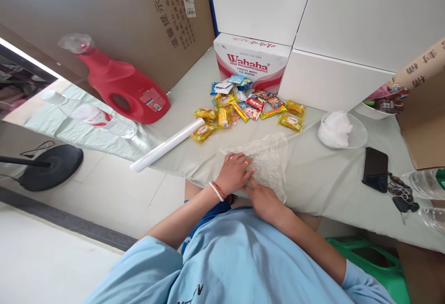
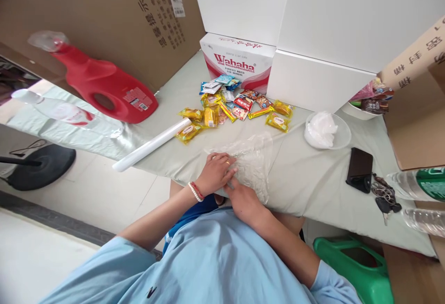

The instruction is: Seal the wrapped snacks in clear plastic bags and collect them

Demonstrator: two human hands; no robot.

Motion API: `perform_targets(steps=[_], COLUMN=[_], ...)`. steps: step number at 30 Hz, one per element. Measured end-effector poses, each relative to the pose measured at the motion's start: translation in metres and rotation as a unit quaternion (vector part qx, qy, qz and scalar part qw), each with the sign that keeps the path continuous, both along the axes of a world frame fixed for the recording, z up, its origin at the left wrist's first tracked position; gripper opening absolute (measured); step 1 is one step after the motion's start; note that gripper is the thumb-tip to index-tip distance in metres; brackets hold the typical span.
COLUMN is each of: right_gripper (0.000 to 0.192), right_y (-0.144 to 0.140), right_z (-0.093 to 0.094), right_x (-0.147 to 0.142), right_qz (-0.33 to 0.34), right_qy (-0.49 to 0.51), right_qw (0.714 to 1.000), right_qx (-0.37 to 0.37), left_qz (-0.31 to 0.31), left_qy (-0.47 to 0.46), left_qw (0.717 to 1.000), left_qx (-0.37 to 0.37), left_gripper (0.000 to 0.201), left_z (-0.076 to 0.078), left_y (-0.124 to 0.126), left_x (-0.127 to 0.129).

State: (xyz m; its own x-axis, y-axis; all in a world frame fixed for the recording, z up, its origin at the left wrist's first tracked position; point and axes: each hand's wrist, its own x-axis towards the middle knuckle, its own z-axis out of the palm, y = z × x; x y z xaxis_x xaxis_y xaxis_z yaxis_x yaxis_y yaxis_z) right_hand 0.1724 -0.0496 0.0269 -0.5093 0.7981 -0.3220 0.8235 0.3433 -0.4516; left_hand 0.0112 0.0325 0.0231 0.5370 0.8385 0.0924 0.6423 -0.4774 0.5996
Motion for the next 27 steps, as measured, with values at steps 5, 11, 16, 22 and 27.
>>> perform_targets(steps=[5,11,16,22,27], right_gripper=[0.075,0.066,0.053,0.039,0.028], right_y=[-0.007,-0.011,-0.014,-0.011,0.019], right_z=[-0.013,-0.012,-0.002,0.037,0.071], right_x=[0.007,0.018,0.023,0.026,0.045], right_qz=[-0.055,-0.068,0.064,0.171,-0.015], right_qy=[0.067,0.147,0.135,0.182,0.287], right_qw=[0.996,0.987,0.988,0.96,0.957], right_qx=[0.008,0.01,-0.038,-0.127,-0.025], left_qz=[-0.006,-0.012,0.075,0.061,-0.078], left_qy=[0.005,0.001,-0.071,-0.102,-0.034], left_qw=[1.0,1.0,0.993,0.987,0.988], left_qx=[0.021,-0.021,-0.049,-0.112,-0.126], left_gripper=[0.026,0.026,0.036,0.04,0.022], left_z=[-0.001,-0.007,-0.011,-0.016,-0.013], left_y=[-0.003,-0.02,-0.007,0.029,0.037], left_x=[-0.035,-0.073,-0.082,-0.084,-0.095])
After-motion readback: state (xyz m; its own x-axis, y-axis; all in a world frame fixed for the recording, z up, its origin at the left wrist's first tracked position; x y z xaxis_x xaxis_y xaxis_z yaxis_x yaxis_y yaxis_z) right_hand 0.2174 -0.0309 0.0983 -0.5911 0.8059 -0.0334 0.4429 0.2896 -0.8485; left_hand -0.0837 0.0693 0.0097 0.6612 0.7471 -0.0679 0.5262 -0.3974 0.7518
